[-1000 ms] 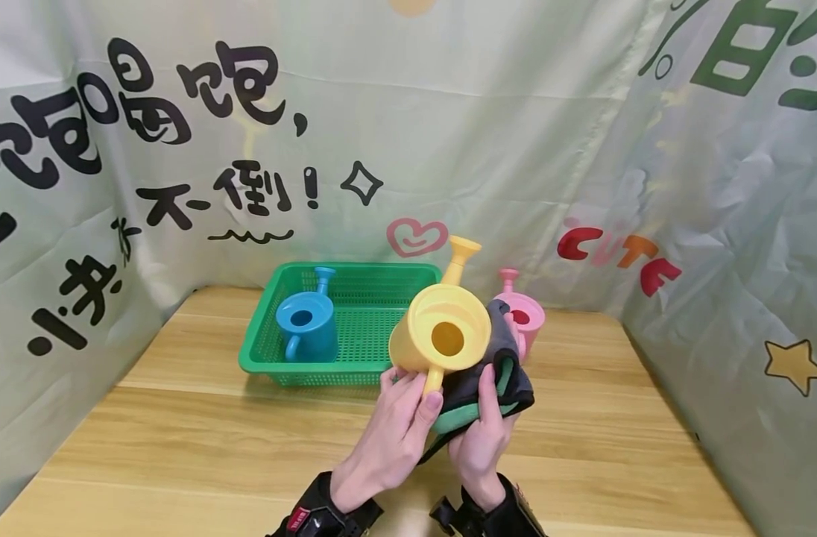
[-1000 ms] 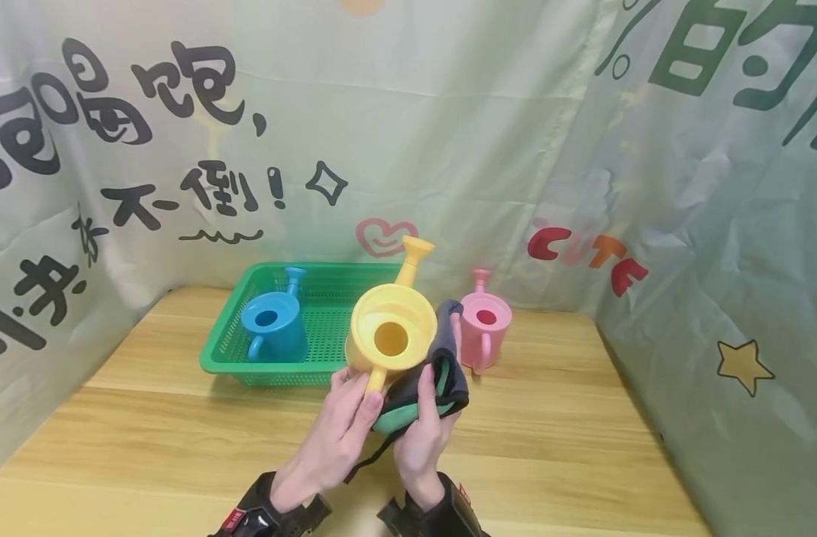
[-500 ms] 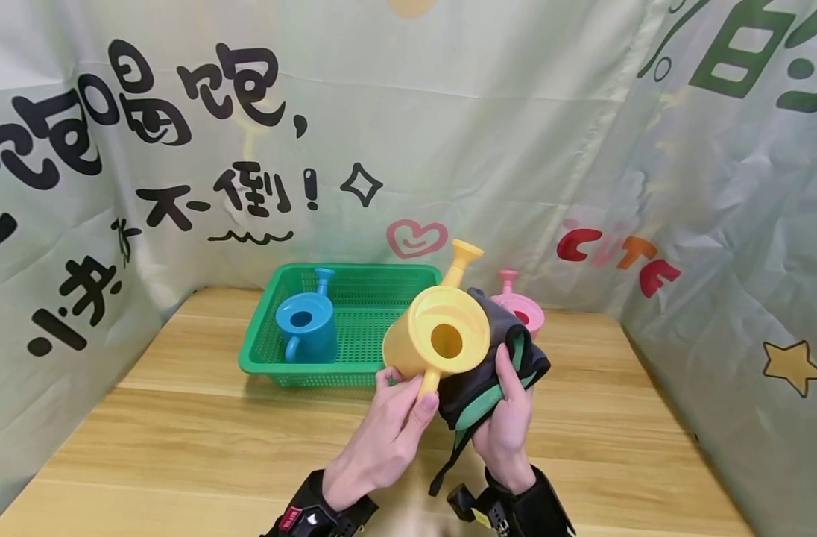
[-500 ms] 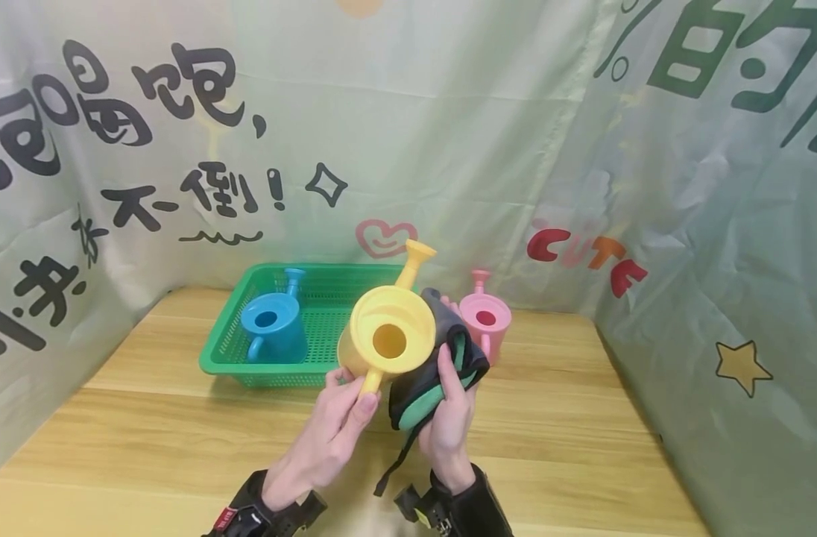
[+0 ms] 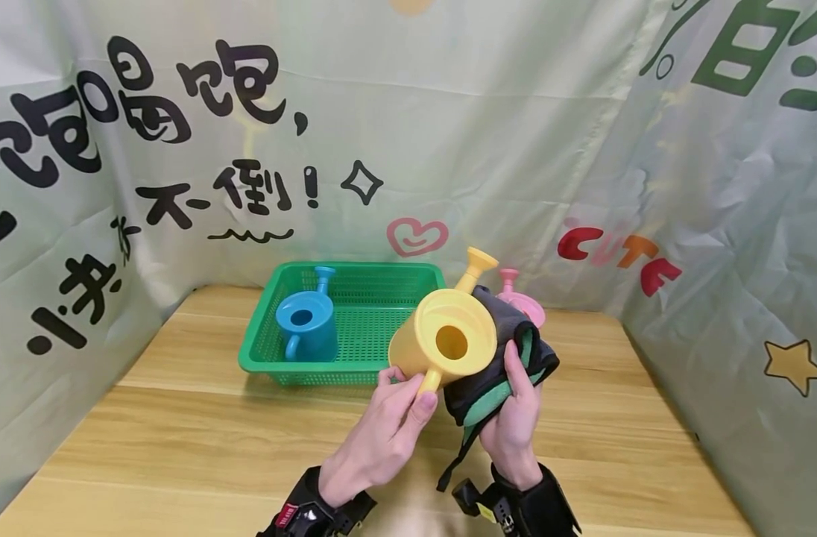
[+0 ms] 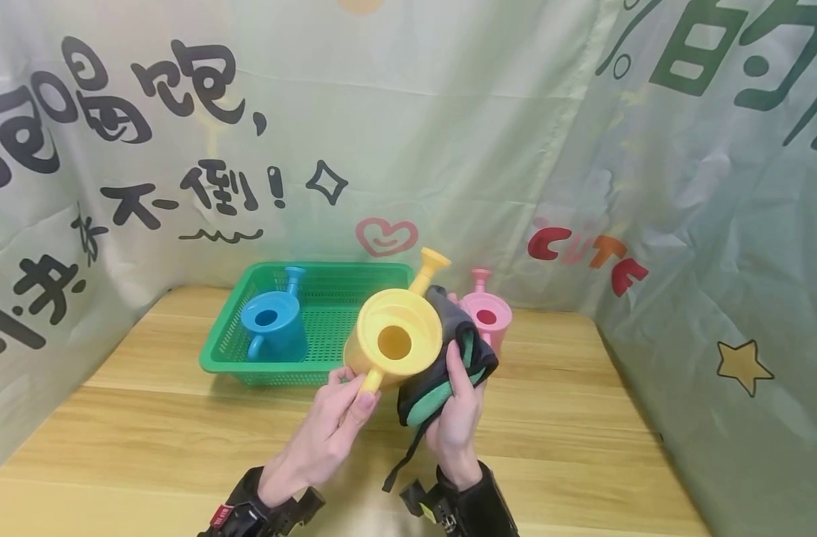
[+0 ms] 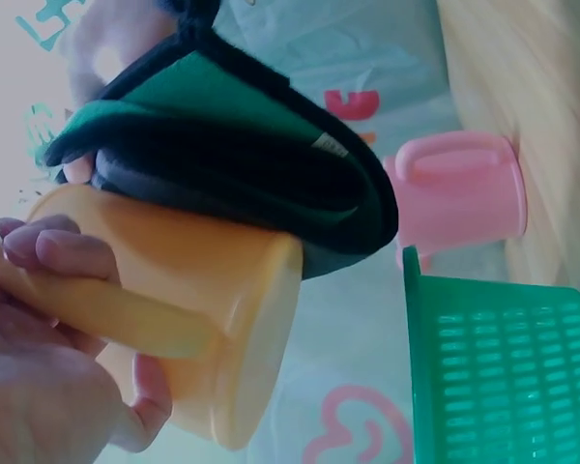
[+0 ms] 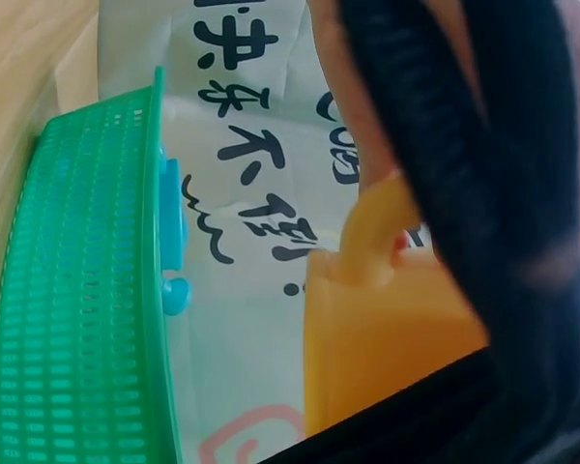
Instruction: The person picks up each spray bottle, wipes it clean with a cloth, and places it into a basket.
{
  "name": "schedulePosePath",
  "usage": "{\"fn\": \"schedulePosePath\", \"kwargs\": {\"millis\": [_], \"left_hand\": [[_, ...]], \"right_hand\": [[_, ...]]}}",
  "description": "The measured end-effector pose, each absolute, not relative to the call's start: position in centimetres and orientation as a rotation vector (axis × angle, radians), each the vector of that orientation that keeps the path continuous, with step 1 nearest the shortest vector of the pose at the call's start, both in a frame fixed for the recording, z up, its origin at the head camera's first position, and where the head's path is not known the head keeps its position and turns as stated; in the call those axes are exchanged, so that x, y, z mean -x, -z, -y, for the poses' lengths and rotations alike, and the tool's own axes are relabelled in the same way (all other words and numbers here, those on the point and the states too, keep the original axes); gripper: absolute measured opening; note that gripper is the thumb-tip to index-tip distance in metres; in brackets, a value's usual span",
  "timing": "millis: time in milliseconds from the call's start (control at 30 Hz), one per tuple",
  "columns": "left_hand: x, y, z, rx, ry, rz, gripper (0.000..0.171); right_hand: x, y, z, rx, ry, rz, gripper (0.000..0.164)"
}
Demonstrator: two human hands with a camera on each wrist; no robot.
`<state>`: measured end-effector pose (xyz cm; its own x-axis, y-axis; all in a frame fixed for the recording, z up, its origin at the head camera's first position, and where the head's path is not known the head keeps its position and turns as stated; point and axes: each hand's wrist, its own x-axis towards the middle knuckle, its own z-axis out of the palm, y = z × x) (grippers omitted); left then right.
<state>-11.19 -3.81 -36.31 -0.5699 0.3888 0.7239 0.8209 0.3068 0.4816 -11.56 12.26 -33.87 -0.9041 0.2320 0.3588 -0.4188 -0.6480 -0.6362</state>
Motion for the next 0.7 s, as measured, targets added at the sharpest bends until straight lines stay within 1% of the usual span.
{"fn": "schedulePosePath", "kwargs": {"millis": [100,267,400,567,700], "left_hand": [[11.2,36.2,4.0,1.093,1.178,2.112,0.024],[11.2,36.2,4.0,1.079,1.161,2.109,0.022],[11.2,36.4,3.7,1.061,1.169,2.101,0.022],[11.0,36.5,3.4,1.052,1.161,2.098,0.023],[10.9,36.6,3.2,1.051,1.12,2.096,0.022]], "right_hand": [[11.5,33.9,-12.3,-0.377,-2.546,1.054,0.042],[11.2,34.3,-11.5,-0.394,-2.495,1.039,0.041],[10.9,34.6,-10.4,-0.368,-2.43,1.044,0.04],[10.6,34.7,-9.4,-0.26,-2.368,1.027,0.039],[10.5,34.7,-8.9,-0.272,-2.344,0.994,0.044]]}}
